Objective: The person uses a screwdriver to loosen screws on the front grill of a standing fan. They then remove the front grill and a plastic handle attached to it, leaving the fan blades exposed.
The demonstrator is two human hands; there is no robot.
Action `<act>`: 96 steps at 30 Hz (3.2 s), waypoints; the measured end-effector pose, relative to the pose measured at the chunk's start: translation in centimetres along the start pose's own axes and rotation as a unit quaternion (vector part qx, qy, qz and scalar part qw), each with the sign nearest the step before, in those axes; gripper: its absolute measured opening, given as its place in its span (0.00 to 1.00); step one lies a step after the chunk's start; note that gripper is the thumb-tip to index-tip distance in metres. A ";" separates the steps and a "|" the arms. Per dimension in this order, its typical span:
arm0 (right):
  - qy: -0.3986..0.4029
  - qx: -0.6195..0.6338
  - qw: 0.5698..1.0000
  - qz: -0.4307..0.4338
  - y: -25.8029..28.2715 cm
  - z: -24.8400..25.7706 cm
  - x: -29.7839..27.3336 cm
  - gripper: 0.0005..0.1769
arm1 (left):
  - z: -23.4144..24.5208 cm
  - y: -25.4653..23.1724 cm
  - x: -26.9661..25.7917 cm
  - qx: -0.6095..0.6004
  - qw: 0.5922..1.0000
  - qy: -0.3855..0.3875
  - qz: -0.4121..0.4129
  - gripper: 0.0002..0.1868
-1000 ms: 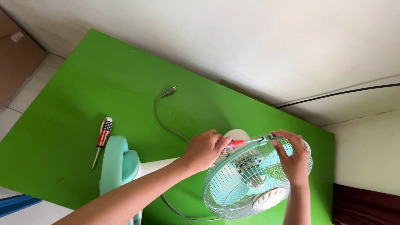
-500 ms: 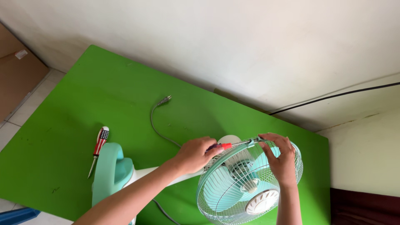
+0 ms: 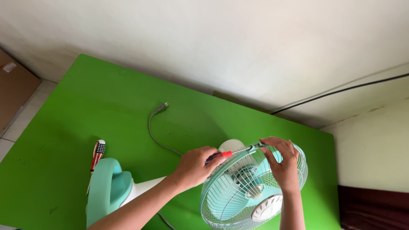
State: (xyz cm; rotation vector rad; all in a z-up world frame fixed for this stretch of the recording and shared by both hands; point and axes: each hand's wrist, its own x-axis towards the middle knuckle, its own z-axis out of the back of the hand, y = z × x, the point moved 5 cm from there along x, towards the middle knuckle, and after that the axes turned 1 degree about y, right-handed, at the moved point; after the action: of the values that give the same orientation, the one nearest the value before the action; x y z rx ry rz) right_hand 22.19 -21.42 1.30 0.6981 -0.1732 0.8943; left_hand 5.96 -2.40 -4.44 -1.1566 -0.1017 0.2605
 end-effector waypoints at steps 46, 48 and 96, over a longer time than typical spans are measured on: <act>-0.006 -0.002 0.999 -0.044 -0.6 -0.3 -0.7 0.11 | 2.3 -1.3 0.2 -0.010 0.997 -0.054 -0.050 0.22; -0.009 -0.002 0.999 -0.044 -0.7 -0.3 -0.6 0.11 | 1.9 -0.6 0.3 -0.001 1.000 -0.009 0.024 0.21; -0.019 -0.016 0.999 -0.043 -0.7 -0.4 -1.1 0.11 | 1.3 1.0 1.3 -0.012 0.984 0.093 0.154 0.22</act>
State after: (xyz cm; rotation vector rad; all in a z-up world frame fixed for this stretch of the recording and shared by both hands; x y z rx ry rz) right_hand 21.94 -22.17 0.22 0.6880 -0.1888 0.7952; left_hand 6.76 -0.57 -4.92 -1.2142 0.2416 0.4227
